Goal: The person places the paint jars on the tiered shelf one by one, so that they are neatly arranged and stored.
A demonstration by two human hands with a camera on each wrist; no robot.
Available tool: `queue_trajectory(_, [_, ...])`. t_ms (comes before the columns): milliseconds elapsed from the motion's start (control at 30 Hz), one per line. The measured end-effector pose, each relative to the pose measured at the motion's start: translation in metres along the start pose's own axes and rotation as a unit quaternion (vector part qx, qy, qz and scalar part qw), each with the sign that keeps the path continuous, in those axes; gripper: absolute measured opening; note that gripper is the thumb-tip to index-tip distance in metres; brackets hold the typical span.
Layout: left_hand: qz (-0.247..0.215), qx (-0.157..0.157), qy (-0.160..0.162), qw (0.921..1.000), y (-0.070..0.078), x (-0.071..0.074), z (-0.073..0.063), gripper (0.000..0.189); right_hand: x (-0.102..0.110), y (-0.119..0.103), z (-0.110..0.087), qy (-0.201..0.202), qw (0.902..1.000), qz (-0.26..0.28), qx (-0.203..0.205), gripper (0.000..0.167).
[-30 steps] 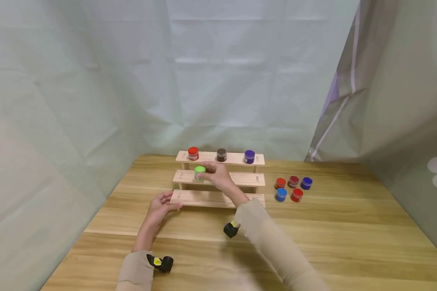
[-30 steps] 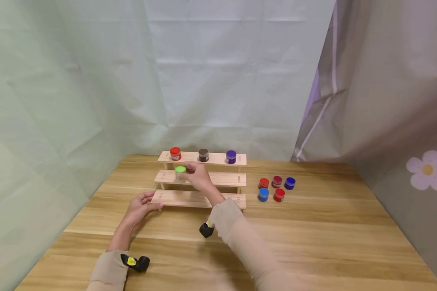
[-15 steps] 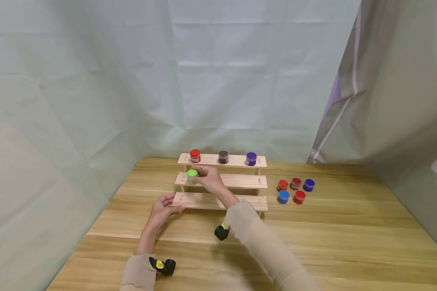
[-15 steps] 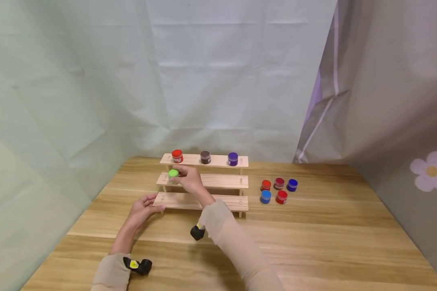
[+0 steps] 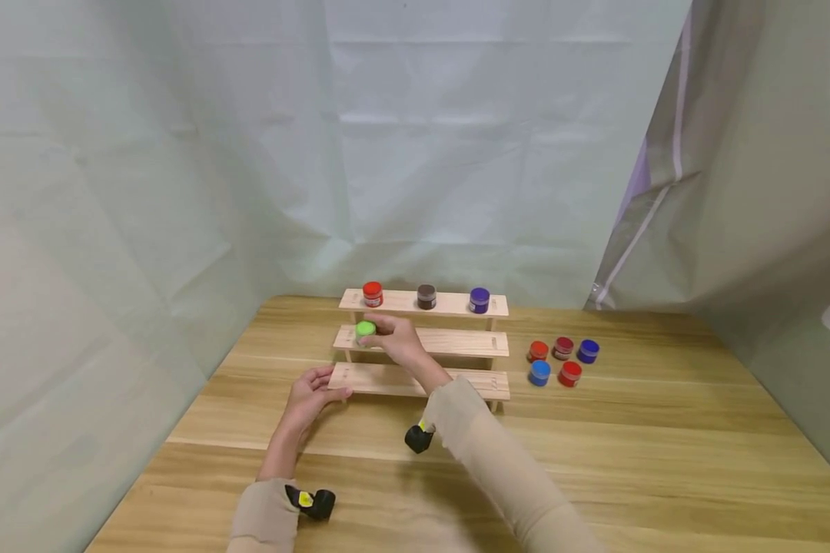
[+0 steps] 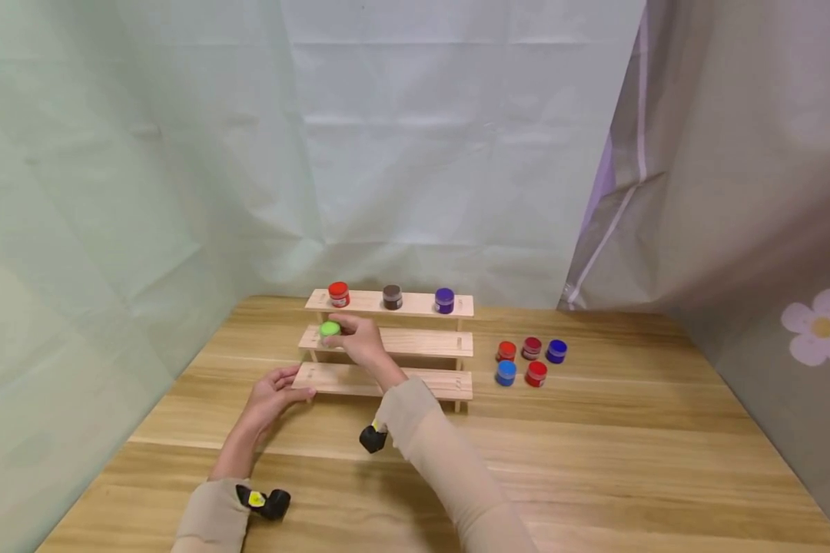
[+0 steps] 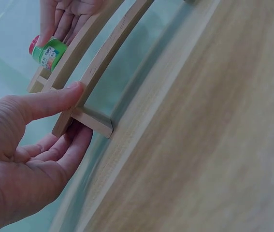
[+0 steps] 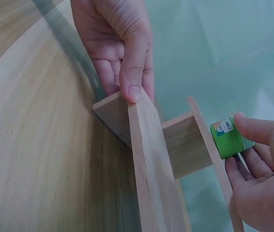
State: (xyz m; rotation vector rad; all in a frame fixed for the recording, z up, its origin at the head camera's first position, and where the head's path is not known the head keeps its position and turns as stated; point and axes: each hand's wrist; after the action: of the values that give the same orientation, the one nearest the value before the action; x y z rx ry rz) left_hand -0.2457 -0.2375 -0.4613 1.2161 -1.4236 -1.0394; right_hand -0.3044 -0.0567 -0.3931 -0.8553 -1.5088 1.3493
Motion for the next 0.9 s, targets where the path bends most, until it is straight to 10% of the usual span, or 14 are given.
queue_trajectory(900, [0.006,0.004,-0.002,1.0,0.0016,0.0008,0.0016,0.066,0.0002,0.0013,0.0058,0.001,0.9996,-0.021,-0.018,0.052])
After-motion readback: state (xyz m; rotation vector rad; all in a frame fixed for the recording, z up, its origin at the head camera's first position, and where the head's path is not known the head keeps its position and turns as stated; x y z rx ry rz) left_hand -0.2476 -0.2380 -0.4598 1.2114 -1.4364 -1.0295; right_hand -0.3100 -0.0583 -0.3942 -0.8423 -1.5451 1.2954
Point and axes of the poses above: each hand's wrist, its own z-axis towards the middle knuckle, its own x-axis out of the back of the hand, y = z × x, and after that the axes turned 5 degrees about -y, right-handed
